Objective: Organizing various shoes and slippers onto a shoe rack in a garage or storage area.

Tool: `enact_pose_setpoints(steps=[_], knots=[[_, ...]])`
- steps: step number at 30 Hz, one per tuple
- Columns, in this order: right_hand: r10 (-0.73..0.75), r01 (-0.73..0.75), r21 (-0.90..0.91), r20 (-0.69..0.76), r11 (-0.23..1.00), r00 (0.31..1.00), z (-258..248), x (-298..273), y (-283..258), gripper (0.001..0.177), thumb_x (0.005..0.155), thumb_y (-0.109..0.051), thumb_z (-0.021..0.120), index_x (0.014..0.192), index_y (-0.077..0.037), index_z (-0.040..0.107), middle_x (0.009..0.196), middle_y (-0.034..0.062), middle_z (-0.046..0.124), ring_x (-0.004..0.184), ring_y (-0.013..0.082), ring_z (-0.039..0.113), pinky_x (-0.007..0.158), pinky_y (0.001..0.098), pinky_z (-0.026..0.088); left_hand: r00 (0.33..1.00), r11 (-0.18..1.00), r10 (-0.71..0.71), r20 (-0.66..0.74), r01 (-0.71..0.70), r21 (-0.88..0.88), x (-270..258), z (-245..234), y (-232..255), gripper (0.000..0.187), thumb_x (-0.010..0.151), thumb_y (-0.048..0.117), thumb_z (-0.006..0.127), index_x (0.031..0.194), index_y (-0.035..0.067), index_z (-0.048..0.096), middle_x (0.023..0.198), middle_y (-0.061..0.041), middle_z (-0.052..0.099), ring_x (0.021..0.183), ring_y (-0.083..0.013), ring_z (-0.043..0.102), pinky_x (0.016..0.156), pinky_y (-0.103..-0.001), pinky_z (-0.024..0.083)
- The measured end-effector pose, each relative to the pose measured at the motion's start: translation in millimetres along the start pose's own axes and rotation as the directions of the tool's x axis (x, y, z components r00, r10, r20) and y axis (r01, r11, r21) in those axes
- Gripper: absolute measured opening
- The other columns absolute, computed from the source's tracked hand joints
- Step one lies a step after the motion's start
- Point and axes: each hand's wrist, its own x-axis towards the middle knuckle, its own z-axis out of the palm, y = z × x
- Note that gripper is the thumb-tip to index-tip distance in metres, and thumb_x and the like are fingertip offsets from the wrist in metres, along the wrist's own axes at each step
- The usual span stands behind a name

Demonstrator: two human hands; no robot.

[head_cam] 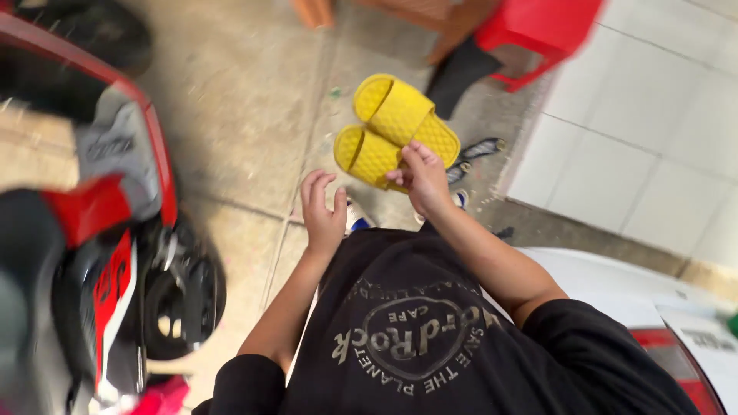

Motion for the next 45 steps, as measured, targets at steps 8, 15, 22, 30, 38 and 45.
enact_pose_setpoints(steps=[8,15,22,30,38,45], knots=[[0.116,-0.113,-0.029,0.196,0.993,0.974,148,1,48,0.017,0.103,-0.009,0.059,0.119,-0.011,0.059,0.092,0.0006,0.067,0.075,0.0217,0.076,0.058,0.0270,0.053,0.984,0.975,-0.177,-0.010,0.174,-0.137,6,-110,-39,0.031,0.095,0.012,0.072,0.124,0.007,0.064,0.132,-0.013,0.060,0.121,-0.0312,0.062,0.090,-0.038,0.054],[0.244,-0.226,-0.098,0.258,0.969,0.935,178,42,35,0.034,0.100,-0.009,0.056,0.130,-0.017,0.045,0.102,0.0024,0.072,0.087,0.0280,0.077,0.068,0.0325,0.057,0.971,0.987,-0.131,-0.198,0.109,-0.116,68,-91,-61,0.057,0.084,0.012,0.081,0.135,0.005,0.056,0.145,-0.022,0.046,0.135,-0.0392,0.050,0.107,-0.044,0.047],[0.317,-0.302,-0.099,0.350,0.948,0.881,240,110,-10,0.040,0.098,-0.015,0.055,0.136,-0.018,0.043,0.111,0.0055,0.073,0.096,0.0293,0.075,0.073,0.0334,0.057,0.972,0.993,-0.115,-0.206,0.113,-0.024,165,-98,-64,0.079,0.077,0.014,0.087,0.145,0.005,0.047,0.155,-0.023,0.034,0.138,-0.0412,0.043,0.110,-0.046,0.046],[0.356,-0.344,-0.130,0.553,0.930,0.753,352,175,-37,0.063,0.095,-0.010,0.054,0.152,-0.024,0.032,0.118,-0.0006,0.061,0.106,0.0271,0.072,0.078,0.0323,0.054,0.806,0.796,-0.541,-0.238,0.401,-0.453,236,-110,-94,0.095,0.080,0.010,0.083,0.156,0.011,0.027,0.152,-0.019,0.040,0.124,-0.0282,0.058,0.094,-0.041,0.055],[0.360,-0.390,-0.088,0.607,0.917,0.708,452,251,8,0.071,0.097,-0.014,0.054,0.158,-0.028,0.021,0.124,-0.0001,0.056,0.115,0.0306,0.070,0.085,0.0350,0.054,0.813,0.607,-0.568,-0.127,0.310,-0.732,304,-153,-188,0.086,0.089,0.003,0.072,0.157,0.002,0.019,0.127,-0.018,0.058,0.103,-0.0192,0.067,0.090,-0.032,0.057],[0.355,-0.360,-0.089,0.491,0.929,0.796,597,307,44,0.064,0.095,-0.022,0.053,0.153,-0.029,0.026,0.133,0.0014,0.059,0.111,0.0277,0.070,0.080,0.0322,0.056,0.886,0.613,-0.462,-0.044,0.283,-0.738,415,-240,-287,0.070,0.095,0.001,0.069,0.153,-0.002,0.030,0.107,-0.014,0.067,0.098,-0.0158,0.067,0.088,-0.029,0.055]])
